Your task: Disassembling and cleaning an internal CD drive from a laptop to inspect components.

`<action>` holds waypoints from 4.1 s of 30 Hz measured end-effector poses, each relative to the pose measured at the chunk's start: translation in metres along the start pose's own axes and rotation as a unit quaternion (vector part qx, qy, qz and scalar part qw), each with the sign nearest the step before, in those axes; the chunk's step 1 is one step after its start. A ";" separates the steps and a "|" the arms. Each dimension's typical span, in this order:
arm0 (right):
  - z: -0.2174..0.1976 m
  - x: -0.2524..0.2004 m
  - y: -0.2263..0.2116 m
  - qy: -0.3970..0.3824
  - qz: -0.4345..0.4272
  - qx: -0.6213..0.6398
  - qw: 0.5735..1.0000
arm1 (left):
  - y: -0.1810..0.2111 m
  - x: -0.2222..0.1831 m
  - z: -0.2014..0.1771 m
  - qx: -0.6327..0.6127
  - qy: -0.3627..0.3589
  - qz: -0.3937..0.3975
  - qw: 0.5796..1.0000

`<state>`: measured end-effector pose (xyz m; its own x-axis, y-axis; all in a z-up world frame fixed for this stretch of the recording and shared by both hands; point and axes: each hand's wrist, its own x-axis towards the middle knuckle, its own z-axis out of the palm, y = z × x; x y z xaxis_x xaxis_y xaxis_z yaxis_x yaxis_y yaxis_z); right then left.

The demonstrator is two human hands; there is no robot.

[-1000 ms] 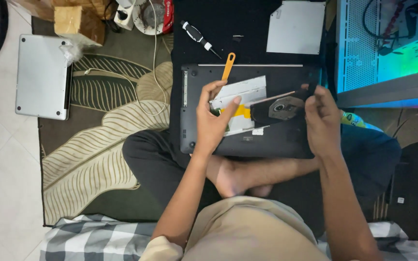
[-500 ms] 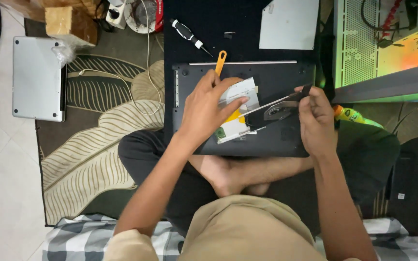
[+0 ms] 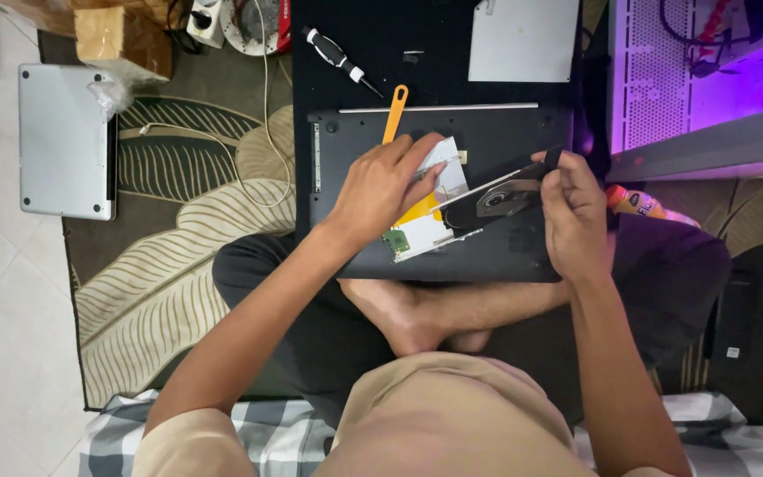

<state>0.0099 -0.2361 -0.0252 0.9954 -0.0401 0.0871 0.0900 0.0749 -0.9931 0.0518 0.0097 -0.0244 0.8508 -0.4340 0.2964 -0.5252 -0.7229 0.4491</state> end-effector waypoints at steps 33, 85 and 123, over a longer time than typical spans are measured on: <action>-0.007 0.000 0.000 -0.018 0.003 -0.002 1.000 | 0.020 0.017 -0.011 -0.045 -0.009 -0.005 0.999; -0.011 -0.006 0.016 0.070 -0.024 -0.100 0.992 | 0.034 -0.051 0.005 -0.650 0.172 -0.248 0.697; -0.002 0.007 -0.019 0.086 0.038 0.016 0.995 | 0.041 -0.046 -0.008 -0.612 0.192 -0.259 0.722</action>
<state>0.0151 -0.2403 -0.0057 0.9790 -0.2038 -0.0053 0.0188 0.1165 -0.9930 -0.0086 0.0044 -0.0128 0.9946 0.0750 -0.0715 0.0374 0.3845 0.9224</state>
